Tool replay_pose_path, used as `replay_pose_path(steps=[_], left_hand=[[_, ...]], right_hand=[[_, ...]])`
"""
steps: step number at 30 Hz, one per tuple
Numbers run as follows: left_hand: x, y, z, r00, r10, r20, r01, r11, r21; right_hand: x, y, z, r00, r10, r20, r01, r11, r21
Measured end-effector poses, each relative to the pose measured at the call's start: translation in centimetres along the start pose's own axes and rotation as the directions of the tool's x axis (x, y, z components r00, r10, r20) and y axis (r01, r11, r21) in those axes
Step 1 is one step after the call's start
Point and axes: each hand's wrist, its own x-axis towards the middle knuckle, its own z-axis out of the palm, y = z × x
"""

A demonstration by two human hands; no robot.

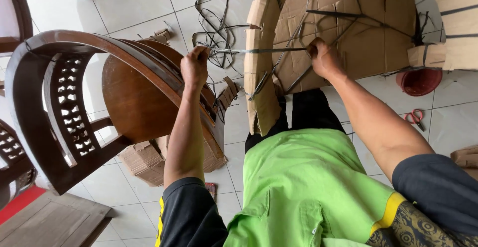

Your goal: Wrapping a wooden chair with cardboard and securing it with plastic ties for protection.

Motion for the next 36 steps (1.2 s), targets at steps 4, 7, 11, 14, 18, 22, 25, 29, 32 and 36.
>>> replay_pose_path(steps=[4,7,11,14,18,22,25,29,32,36], left_hand=[[1.3,-0.8,3.1,0.997,-0.055,0.06,0.064,0.985,-0.158],[1.6,-0.4,4.4,0.994,-0.046,0.096,0.07,0.961,-0.267],[2.0,-0.2,5.9,0.991,-0.039,0.128,0.083,0.929,-0.361],[2.7,-1.7,8.1,0.988,0.023,0.15,0.035,0.925,-0.379],[3.2,-1.6,9.4,0.986,0.074,0.148,-0.001,0.899,-0.438],[4.2,-4.0,11.5,0.982,0.142,0.128,-0.09,0.935,-0.343],[4.9,-3.9,13.0,0.987,0.085,0.137,-0.024,0.919,-0.393],[5.9,-6.3,16.6,0.982,0.081,0.171,-0.004,0.913,-0.407],[5.8,-7.5,18.8,0.97,0.063,0.236,0.037,0.916,-0.398],[6.8,-7.6,22.8,0.948,0.072,0.31,0.072,0.9,-0.43]], right_hand=[[1.5,1.1,1.1,0.999,-0.038,0.036,0.036,0.998,0.06],[2.9,3.8,3.7,0.997,-0.061,0.043,0.058,0.996,0.062],[3.9,3.2,4.5,0.994,-0.051,0.096,0.049,0.998,0.028],[5.1,3.1,5.2,0.984,0.021,0.178,-0.025,1.0,0.019],[5.7,3.4,5.8,0.98,-0.046,0.195,0.04,0.999,0.033],[5.8,3.5,6.5,0.97,-0.163,0.181,0.163,0.987,0.014],[6.8,6.1,8.2,0.952,-0.243,0.186,0.267,0.956,-0.119],[6.9,6.0,9.1,0.941,-0.309,0.14,0.336,0.905,-0.26],[7.1,6.0,10.8,0.929,-0.331,0.166,0.367,0.884,-0.288],[9.1,7.2,13.8,0.923,-0.34,0.183,0.381,0.874,-0.3]])
